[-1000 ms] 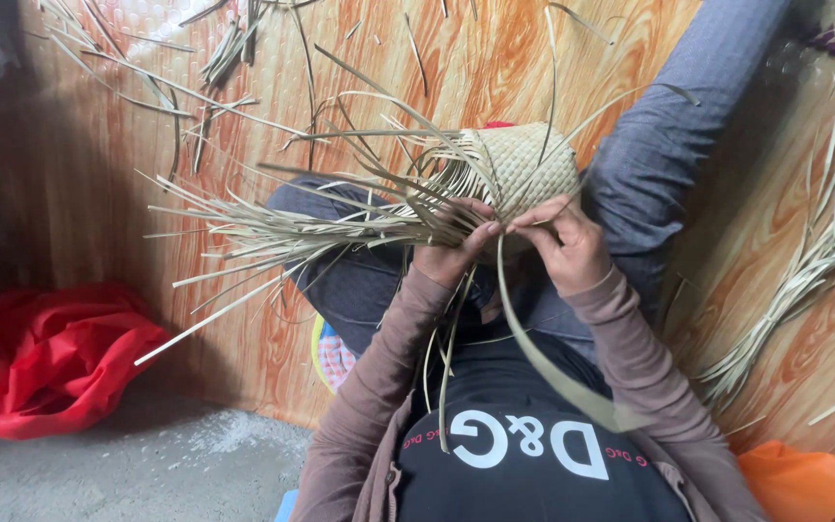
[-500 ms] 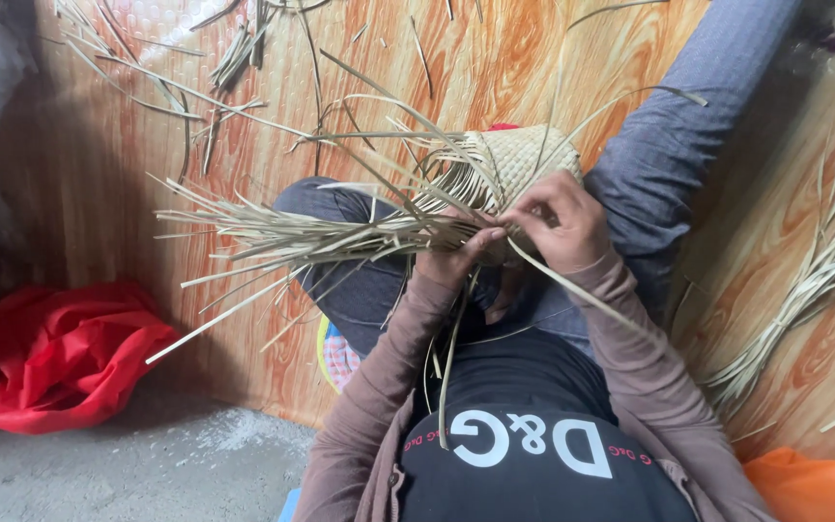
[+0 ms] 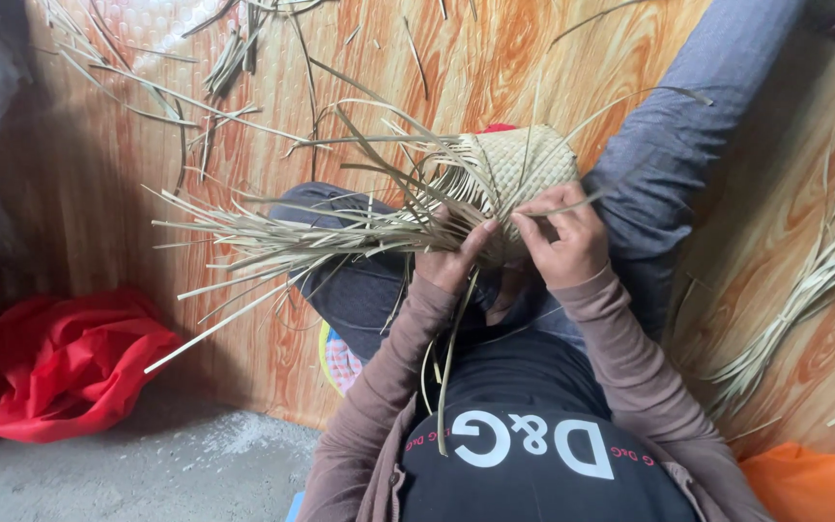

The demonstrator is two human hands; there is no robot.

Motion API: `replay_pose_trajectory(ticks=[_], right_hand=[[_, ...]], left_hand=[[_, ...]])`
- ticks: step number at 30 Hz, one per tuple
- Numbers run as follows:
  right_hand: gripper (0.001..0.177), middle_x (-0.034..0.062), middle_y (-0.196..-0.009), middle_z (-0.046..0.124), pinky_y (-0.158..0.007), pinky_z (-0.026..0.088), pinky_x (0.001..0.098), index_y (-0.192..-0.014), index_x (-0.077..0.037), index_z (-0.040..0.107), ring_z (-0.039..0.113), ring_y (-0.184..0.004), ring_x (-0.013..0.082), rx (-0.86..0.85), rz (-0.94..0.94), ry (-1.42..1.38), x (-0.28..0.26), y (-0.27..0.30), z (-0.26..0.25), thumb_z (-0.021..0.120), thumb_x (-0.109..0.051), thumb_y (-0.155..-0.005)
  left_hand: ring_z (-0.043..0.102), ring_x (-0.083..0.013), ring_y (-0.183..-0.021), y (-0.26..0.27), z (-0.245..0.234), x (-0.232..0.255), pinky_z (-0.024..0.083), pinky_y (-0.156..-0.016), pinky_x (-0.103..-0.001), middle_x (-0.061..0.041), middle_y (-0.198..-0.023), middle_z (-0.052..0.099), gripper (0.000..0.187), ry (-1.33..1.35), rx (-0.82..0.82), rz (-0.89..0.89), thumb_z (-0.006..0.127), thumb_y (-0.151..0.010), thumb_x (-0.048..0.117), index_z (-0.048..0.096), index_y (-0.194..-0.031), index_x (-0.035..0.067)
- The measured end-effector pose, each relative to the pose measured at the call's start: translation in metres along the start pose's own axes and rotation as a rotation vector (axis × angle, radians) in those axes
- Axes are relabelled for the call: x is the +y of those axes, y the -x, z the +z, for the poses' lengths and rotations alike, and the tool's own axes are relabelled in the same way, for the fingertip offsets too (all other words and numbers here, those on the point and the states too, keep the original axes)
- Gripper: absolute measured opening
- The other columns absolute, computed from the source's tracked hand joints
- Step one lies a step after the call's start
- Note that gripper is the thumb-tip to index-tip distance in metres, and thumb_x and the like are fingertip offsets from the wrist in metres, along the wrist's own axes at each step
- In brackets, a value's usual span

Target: Weaving a basket or container using dried plant fibers while sitting on the floor

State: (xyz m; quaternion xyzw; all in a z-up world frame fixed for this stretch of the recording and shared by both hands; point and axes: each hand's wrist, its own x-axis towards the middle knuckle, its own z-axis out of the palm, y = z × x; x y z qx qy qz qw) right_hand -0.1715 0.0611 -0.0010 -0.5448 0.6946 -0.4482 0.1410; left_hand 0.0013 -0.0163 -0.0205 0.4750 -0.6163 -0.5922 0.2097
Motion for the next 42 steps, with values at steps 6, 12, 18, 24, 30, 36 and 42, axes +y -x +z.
replay_pose_trajectory(ticks=[6, 12, 18, 24, 30, 36, 42], right_hand=[[0.008, 0.0071, -0.092, 0.066, -0.077, 0.058, 0.0349, -0.095, -0.007, 0.077, 0.070, -0.085, 0.0282, 0.036, 0.072, -0.013, 0.027, 0.007, 0.004, 0.084, -0.012, -0.094], [0.019, 0.0157, -0.096, 0.063, -0.061, 0.052, 0.0350, -0.099, 0.002, 0.069, 0.065, -0.071, 0.0279, -0.141, 0.192, -0.151, 0.039, 0.003, -0.004, 0.082, -0.010, -0.093], [0.048, 0.0144, -0.081, 0.053, -0.053, 0.048, 0.0331, -0.077, 0.004, 0.061, 0.059, -0.060, 0.0268, -0.129, 0.267, -0.223, 0.015, 0.000, -0.003, 0.097, -0.027, -0.077], [0.031, 0.0129, -0.076, 0.060, -0.061, 0.053, 0.0316, -0.085, -0.001, 0.073, 0.066, -0.067, 0.0267, -0.059, 0.335, -0.143, 0.015, 0.014, 0.005, 0.096, -0.022, -0.079], [0.004, 0.0018, -0.093, 0.078, -0.082, 0.059, 0.0379, -0.090, -0.014, 0.078, 0.073, -0.087, 0.0263, 0.131, -0.152, 0.021, -0.028, 0.020, 0.013, 0.081, -0.015, -0.089], [0.014, 0.0085, -0.100, 0.078, -0.082, 0.060, 0.0399, -0.100, -0.007, 0.082, 0.073, -0.089, 0.0292, 0.067, -0.314, -0.136, -0.027, 0.014, 0.008, 0.075, 0.001, -0.091], [0.009, 0.0097, -0.094, 0.068, -0.070, 0.058, 0.0388, -0.095, -0.005, 0.081, 0.069, -0.079, 0.0274, 0.064, -0.090, -0.143, -0.003, -0.008, 0.002, 0.086, -0.001, -0.088]], left_hand=[[0.073, -0.0350, -0.095, 0.009, -0.003, 0.011, 0.058, -0.086, -0.043, -0.019, -0.097, 0.074, 0.035, 0.085, -0.019, 0.039, 0.080, -0.089, 0.031, 0.068, -0.112, 0.007], [0.074, -0.0321, -0.098, 0.006, 0.028, -0.020, 0.059, -0.087, -0.041, -0.018, -0.097, 0.074, 0.042, 0.124, 0.040, 0.026, 0.087, -0.081, 0.027, 0.069, -0.115, 0.010], [0.075, -0.0344, -0.093, 0.002, 0.012, -0.022, 0.061, -0.082, -0.043, -0.017, -0.094, 0.075, 0.032, -0.076, -0.025, 0.073, 0.083, -0.084, 0.027, 0.071, -0.110, 0.011], [0.075, -0.0292, -0.096, -0.011, 0.003, -0.005, 0.058, -0.089, -0.041, -0.011, -0.094, 0.078, 0.020, -0.128, -0.161, 0.040, 0.076, -0.089, 0.028, 0.075, -0.107, 0.018], [0.074, -0.0224, -0.088, -0.011, 0.008, -0.008, 0.059, -0.082, -0.036, -0.011, -0.086, 0.076, 0.021, 0.051, -0.082, 0.035, 0.077, -0.090, 0.027, 0.075, -0.106, 0.014], [0.072, -0.0164, -0.082, -0.016, 0.003, -0.013, 0.060, -0.080, -0.033, -0.011, -0.086, 0.074, 0.031, 0.319, -0.138, -0.007, 0.084, -0.086, 0.021, 0.070, -0.109, 0.005], [0.071, -0.0135, -0.077, -0.020, 0.003, -0.024, 0.060, -0.074, -0.029, -0.010, -0.081, 0.073, 0.033, 0.372, -0.155, 0.063, 0.087, -0.084, 0.019, 0.072, -0.109, 0.005]])
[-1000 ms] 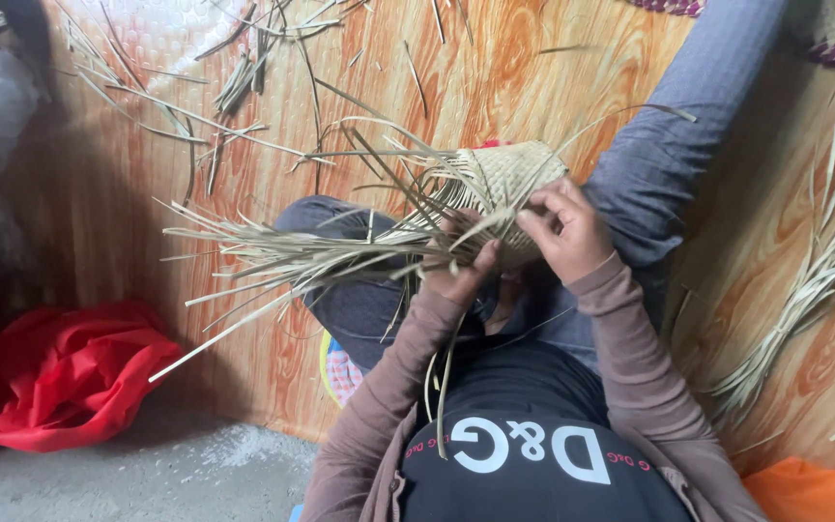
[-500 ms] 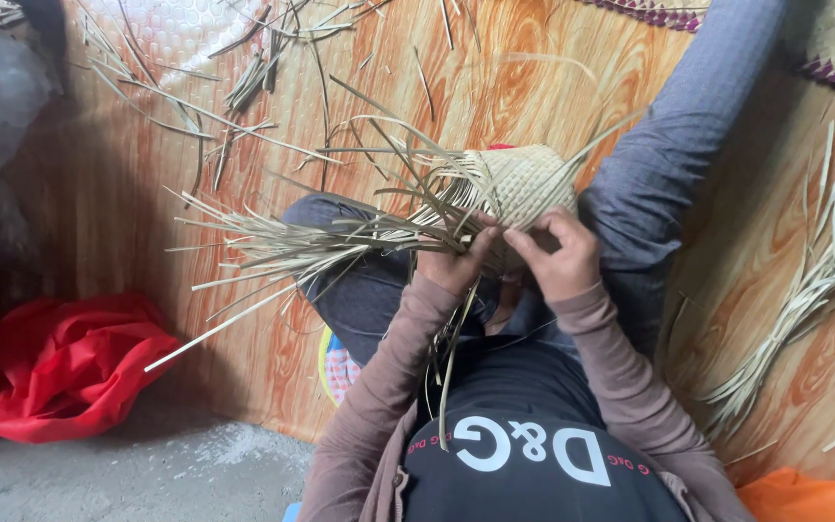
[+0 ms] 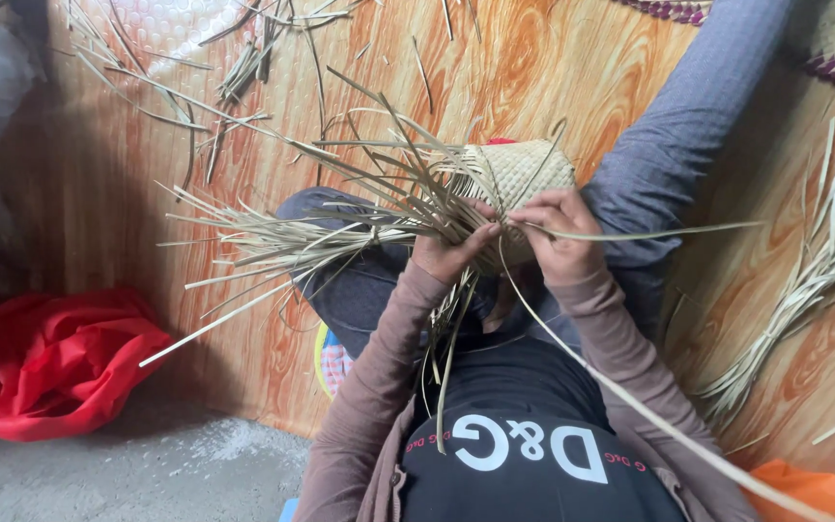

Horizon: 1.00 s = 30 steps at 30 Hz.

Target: Weaving a basket or container using dried plant fibers while sitting on the floor

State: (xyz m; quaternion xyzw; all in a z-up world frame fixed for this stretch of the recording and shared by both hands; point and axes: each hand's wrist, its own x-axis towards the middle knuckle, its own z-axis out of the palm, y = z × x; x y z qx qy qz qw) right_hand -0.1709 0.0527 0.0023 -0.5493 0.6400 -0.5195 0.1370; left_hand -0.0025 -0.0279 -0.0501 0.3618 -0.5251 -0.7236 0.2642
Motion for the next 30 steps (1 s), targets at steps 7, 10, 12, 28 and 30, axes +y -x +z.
replay_pose_trajectory(ticks=[7, 10, 12, 28, 30], right_hand=[[0.012, 0.0026, -0.091, 0.056, -0.058, 0.059, 0.0322, -0.087, -0.013, 0.084, 0.066, -0.063, 0.0202, -0.064, -0.058, -0.085, -0.003, -0.025, 0.009, 0.089, -0.002, -0.084], [0.012, 0.0027, -0.085, 0.056, -0.048, 0.053, 0.0275, -0.085, -0.010, 0.082, 0.063, -0.057, 0.0171, -0.063, -0.042, -0.105, -0.017, -0.033, 0.009, 0.091, -0.003, -0.082], [0.010, 0.0081, -0.083, 0.061, -0.056, 0.058, 0.0397, -0.094, -0.006, 0.083, 0.067, -0.060, 0.0296, -0.057, -0.103, -0.087, -0.013, -0.032, 0.008, 0.089, -0.005, -0.085], [0.008, 0.0016, -0.089, 0.062, -0.082, 0.044, 0.0382, -0.099, -0.017, 0.077, 0.063, -0.083, 0.0251, -0.076, -0.043, 0.234, -0.015, 0.012, 0.004, 0.080, -0.016, -0.093], [0.005, 0.0010, -0.092, 0.067, -0.082, 0.045, 0.0346, -0.093, -0.013, 0.077, 0.067, -0.088, 0.0227, -0.069, -0.019, 0.163, -0.017, 0.010, 0.002, 0.082, -0.012, -0.093]], left_hand=[[0.071, -0.0134, -0.084, 0.005, -0.001, 0.013, 0.060, -0.082, -0.031, -0.011, -0.089, 0.076, 0.028, 0.058, -0.027, 0.008, 0.084, -0.085, 0.012, 0.073, -0.109, 0.002], [0.069, -0.0126, -0.089, 0.008, -0.002, 0.016, 0.058, -0.087, -0.031, -0.009, -0.092, 0.076, 0.031, 0.057, -0.022, -0.008, 0.082, -0.088, 0.018, 0.072, -0.112, 0.002], [0.075, -0.0250, -0.094, 0.005, -0.008, 0.018, 0.060, -0.087, -0.037, -0.017, -0.097, 0.078, 0.029, -0.224, -0.049, 0.088, 0.082, -0.088, 0.020, 0.075, -0.111, 0.003], [0.074, -0.0221, -0.086, 0.007, -0.002, 0.013, 0.059, -0.082, -0.036, -0.017, -0.088, 0.076, 0.028, -0.084, -0.046, 0.020, 0.083, -0.088, 0.018, 0.074, -0.109, 0.002], [0.071, -0.0255, -0.099, 0.006, -0.003, 0.013, 0.056, -0.092, -0.042, -0.018, -0.097, 0.076, 0.027, -0.074, -0.112, 0.030, 0.081, -0.090, 0.018, 0.076, -0.112, 0.004]])
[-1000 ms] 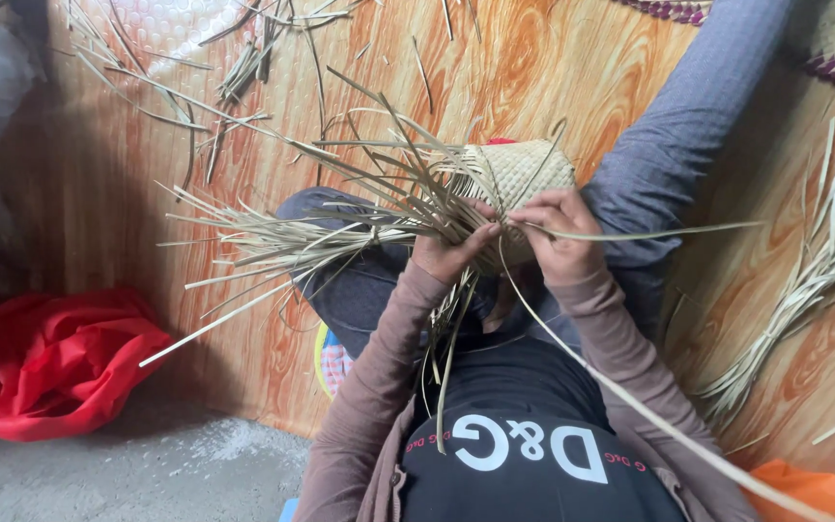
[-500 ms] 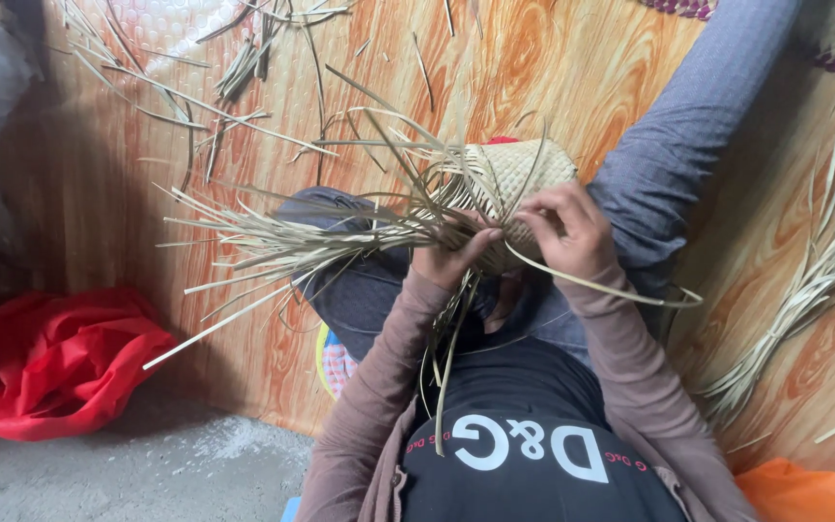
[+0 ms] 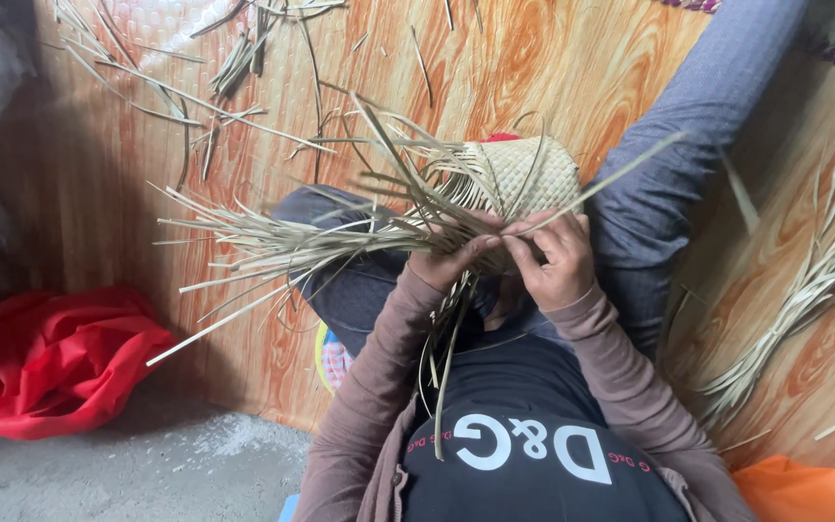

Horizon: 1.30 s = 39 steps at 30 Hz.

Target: Weaving a basket or container using dried plant fibers while sitting on the floor

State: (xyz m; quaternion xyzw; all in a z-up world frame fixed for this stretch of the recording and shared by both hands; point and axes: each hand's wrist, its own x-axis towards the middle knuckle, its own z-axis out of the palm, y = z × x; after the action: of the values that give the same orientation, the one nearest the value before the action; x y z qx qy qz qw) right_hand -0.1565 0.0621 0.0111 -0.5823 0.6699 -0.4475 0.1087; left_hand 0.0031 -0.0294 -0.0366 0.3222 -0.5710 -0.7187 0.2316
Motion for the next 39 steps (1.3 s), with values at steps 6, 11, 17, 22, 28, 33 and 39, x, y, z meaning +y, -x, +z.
replay_pose_trajectory(ticks=[6, 11, 17, 22, 28, 33, 39], right_hand=[[0.011, 0.0050, -0.091, 0.071, -0.079, 0.051, 0.0377, -0.092, -0.010, 0.077, 0.069, -0.084, 0.0299, 0.037, 0.033, 0.002, 0.013, -0.001, 0.000, 0.087, -0.014, -0.090], [0.011, 0.0055, -0.092, 0.068, -0.072, 0.055, 0.0329, -0.090, -0.007, 0.077, 0.069, -0.080, 0.0266, 0.051, 0.069, 0.024, 0.033, -0.001, 0.005, 0.088, -0.011, -0.090], [0.009, 0.0052, -0.090, 0.067, -0.066, 0.056, 0.0340, -0.091, -0.006, 0.077, 0.069, -0.077, 0.0270, 0.033, 0.118, 0.007, 0.034, -0.011, -0.002, 0.085, -0.011, -0.093], [0.009, 0.0061, -0.089, 0.067, -0.067, 0.055, 0.0371, -0.094, -0.008, 0.078, 0.069, -0.078, 0.0296, 0.018, 0.124, 0.024, 0.048, -0.014, 0.003, 0.084, -0.014, -0.092], [0.027, 0.0015, -0.090, 0.058, -0.078, 0.053, 0.0411, -0.097, -0.021, 0.073, 0.063, -0.084, 0.0293, -0.073, 0.030, 0.275, 0.050, -0.026, -0.011, 0.071, -0.047, -0.103], [0.081, 0.0091, -0.124, 0.061, -0.102, 0.039, 0.0571, -0.135, -0.018, 0.064, 0.061, -0.109, 0.0360, -0.298, 0.089, 0.394, 0.116, -0.012, -0.003, 0.036, -0.083, -0.096], [0.036, -0.0011, -0.129, 0.068, -0.118, 0.019, 0.0612, -0.119, -0.030, 0.075, 0.059, -0.127, 0.0274, -0.344, 0.029, -0.061, 0.050, -0.022, -0.006, 0.071, -0.052, -0.091]], left_hand=[[0.067, -0.0303, -0.119, -0.002, 0.014, 0.015, 0.041, -0.116, -0.043, -0.014, -0.112, 0.077, 0.052, -0.500, 0.013, -0.370, 0.065, -0.090, 0.064, 0.077, -0.114, 0.019], [0.075, -0.0226, -0.094, 0.005, 0.014, -0.013, 0.056, -0.094, -0.035, -0.008, -0.092, 0.078, 0.027, -0.313, 0.267, -0.091, 0.083, -0.086, 0.039, 0.080, -0.100, 0.016], [0.073, -0.0280, -0.092, 0.003, 0.015, 0.015, 0.059, -0.085, -0.039, -0.017, -0.094, 0.075, 0.020, -0.135, 0.244, 0.096, 0.078, -0.091, 0.021, 0.075, -0.104, 0.005], [0.074, -0.0224, -0.100, 0.000, 0.006, 0.004, 0.057, -0.095, -0.034, -0.014, -0.099, 0.078, 0.035, -0.089, 0.032, -0.030, 0.083, -0.087, 0.020, 0.071, -0.114, 0.002], [0.073, -0.0194, -0.083, 0.002, 0.019, -0.019, 0.059, -0.079, -0.031, -0.009, -0.087, 0.075, 0.025, -0.188, 0.216, -0.084, 0.080, -0.083, 0.017, 0.073, -0.107, 0.013], [0.073, -0.0203, -0.081, 0.000, 0.016, -0.019, 0.060, -0.077, -0.032, -0.007, -0.085, 0.075, 0.030, -0.247, 0.183, -0.114, 0.083, -0.082, 0.024, 0.073, -0.110, 0.022], [0.072, -0.0205, -0.091, -0.003, 0.018, -0.027, 0.056, -0.090, -0.036, -0.008, -0.093, 0.076, 0.033, -0.205, 0.202, -0.090, 0.084, -0.082, 0.026, 0.074, -0.114, 0.022]])
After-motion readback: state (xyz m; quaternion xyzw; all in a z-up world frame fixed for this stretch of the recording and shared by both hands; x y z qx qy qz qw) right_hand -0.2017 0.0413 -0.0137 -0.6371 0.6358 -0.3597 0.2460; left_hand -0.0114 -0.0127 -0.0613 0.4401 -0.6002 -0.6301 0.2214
